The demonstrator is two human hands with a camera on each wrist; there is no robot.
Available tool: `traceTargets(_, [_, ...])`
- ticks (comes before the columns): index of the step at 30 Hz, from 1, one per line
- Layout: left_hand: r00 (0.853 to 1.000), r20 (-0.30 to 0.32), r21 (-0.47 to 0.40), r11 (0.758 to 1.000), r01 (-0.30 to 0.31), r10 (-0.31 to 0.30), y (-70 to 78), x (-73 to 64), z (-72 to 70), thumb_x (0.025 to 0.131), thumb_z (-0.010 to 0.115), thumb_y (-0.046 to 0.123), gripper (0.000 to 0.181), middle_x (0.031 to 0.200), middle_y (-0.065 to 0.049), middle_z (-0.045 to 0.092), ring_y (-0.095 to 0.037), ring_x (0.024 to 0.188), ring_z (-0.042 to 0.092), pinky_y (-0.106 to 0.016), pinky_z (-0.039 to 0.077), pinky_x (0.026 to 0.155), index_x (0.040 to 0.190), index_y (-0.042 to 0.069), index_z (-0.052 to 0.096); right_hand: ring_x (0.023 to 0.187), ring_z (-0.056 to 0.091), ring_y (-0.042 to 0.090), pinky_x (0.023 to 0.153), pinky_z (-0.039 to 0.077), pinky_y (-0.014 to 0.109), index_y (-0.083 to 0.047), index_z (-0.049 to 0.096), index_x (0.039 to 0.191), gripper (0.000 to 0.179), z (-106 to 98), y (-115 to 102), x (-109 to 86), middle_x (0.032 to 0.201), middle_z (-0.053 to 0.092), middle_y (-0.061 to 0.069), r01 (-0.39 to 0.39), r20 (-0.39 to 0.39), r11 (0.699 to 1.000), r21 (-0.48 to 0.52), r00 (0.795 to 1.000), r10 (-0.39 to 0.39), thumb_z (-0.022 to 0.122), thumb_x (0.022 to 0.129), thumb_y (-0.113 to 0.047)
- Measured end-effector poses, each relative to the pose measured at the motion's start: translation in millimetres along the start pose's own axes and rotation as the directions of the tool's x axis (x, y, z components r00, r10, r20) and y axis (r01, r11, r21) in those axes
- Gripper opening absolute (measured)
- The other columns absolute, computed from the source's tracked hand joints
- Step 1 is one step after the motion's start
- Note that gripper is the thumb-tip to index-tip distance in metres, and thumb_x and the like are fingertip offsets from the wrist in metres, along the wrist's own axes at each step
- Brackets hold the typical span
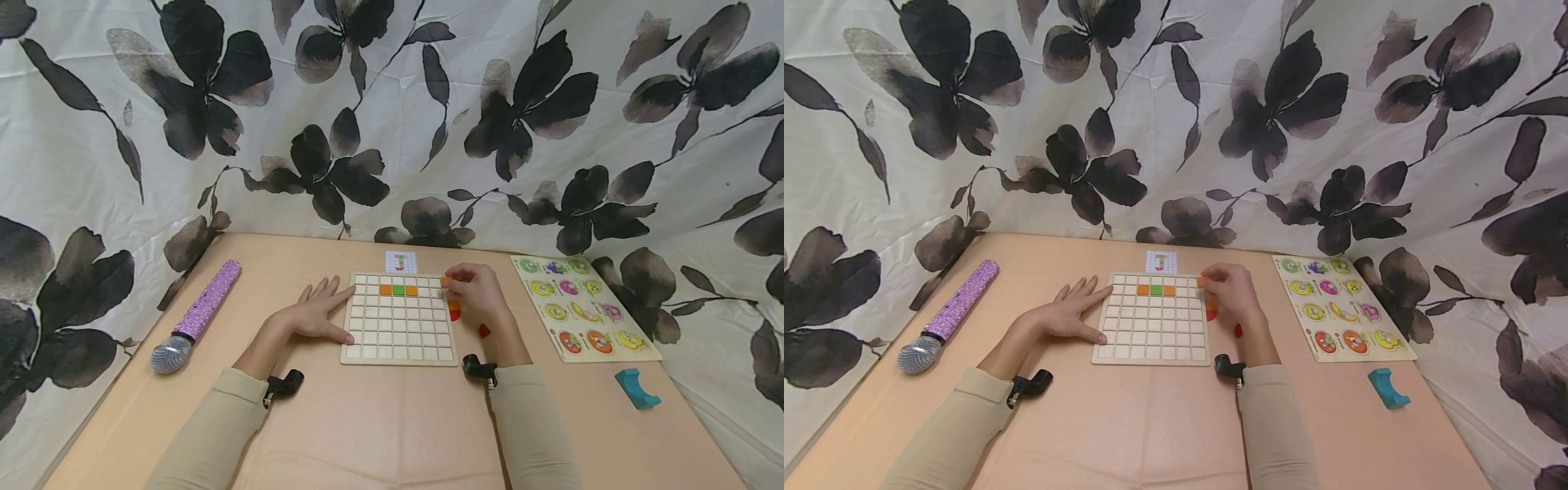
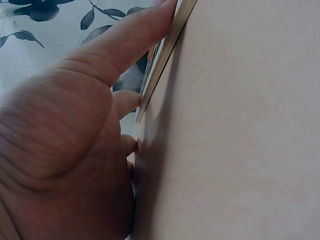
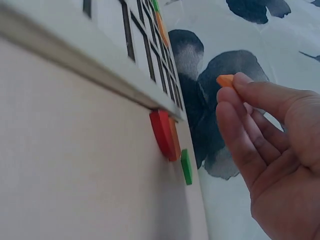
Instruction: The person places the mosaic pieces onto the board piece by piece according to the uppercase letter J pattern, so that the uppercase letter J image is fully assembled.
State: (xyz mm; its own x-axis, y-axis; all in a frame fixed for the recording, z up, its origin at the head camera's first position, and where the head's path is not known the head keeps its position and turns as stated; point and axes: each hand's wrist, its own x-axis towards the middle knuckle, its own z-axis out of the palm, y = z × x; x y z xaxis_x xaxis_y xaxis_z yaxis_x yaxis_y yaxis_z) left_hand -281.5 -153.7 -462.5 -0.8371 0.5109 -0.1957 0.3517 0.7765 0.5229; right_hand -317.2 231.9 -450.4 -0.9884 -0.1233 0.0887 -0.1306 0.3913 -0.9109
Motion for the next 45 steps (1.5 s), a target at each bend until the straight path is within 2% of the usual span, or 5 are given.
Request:
traceTargets(5, [1.000,0.006,0.002,1.000,0.004,-0.004,-0.4,0.3,-0.6,0.077,0.081,0.068,0.121,0.174,-0.023,-0.006,-0.044,0.161,-0.012,-0.067,-0.010,0.125,0.169,0.021,0.017,0.092,0.072,0.036,0.087,0.063,0.043,0.002,0.073,0.120,0.030,4.7,-6.8,0.5,0.109,0.074,0.019,0.035,0.023,0.999,0.029,0.999,-0.036,0.078,0.094,-0.010])
traceTargets(12, [1.000,0.004,0.007,1.000,0.005,-0.005,0.2,0.0,-0.9,0.078,0.080,0.068,0.120,0.174,-0.023,-0.006,-0.044,0.161,-0.011,-0.067,-0.009,0.125,0.169,0.021,0.018,0.084,0.070,0.023,0.074,0.060,0.021,0.000,0.073,0.122,0.030,10.9,-16.9,0.8,0.111,0.073,0.020,0.072,0.049,0.997,-0.025,0.996,-0.071,0.078,0.092,-0.005])
traceTargets(32, [1.000,0.000,-0.015,1.000,-0.008,0.008,-3.1,2.3,-0.6,0.075,0.082,0.069,0.122,0.174,-0.024,-0.006,-0.045,0.160,-0.012,-0.067,-0.010,0.125,0.168,0.021,0.019,0.085,0.073,0.036,0.075,0.065,0.036,0.012,0.069,0.125,0.034,38.6,-24.2,3.6,0.099,0.072,0.027,0.162,0.148,0.986,-0.028,0.977,-0.156,0.074,0.093,0.002])
traceTargets(39, [0.999,-0.029,-0.048,0.998,-0.046,0.044,-11.6,6.4,5.9,0.072,0.081,0.074,0.125,0.173,-0.027,-0.006,-0.047,0.159,-0.014,-0.070,-0.015,0.122,0.168,0.022,0.021,0.087,0.074,0.045,0.078,0.065,0.048,0.013,0.068,0.125,0.033,52.6,-28.0,2.6,0.096,0.071,0.025,0.092,0.171,0.995,0.022,0.981,-0.095,0.073,0.094,0.003])
traceTargets(45, [1.000,-0.001,-0.045,0.999,-0.015,0.015,-5.1,3.1,1.8,0.072,0.082,0.071,0.125,0.173,-0.026,-0.007,-0.045,0.160,-0.014,-0.067,-0.014,0.124,0.168,0.020,0.020,0.085,0.075,0.039,0.076,0.065,0.038,0.011,0.069,0.125,0.031,62.0,-25.0,4.1,0.095,0.072,0.021,0.042,0.208,0.999,0.024,0.977,-0.046,0.070,0.095,0.004])
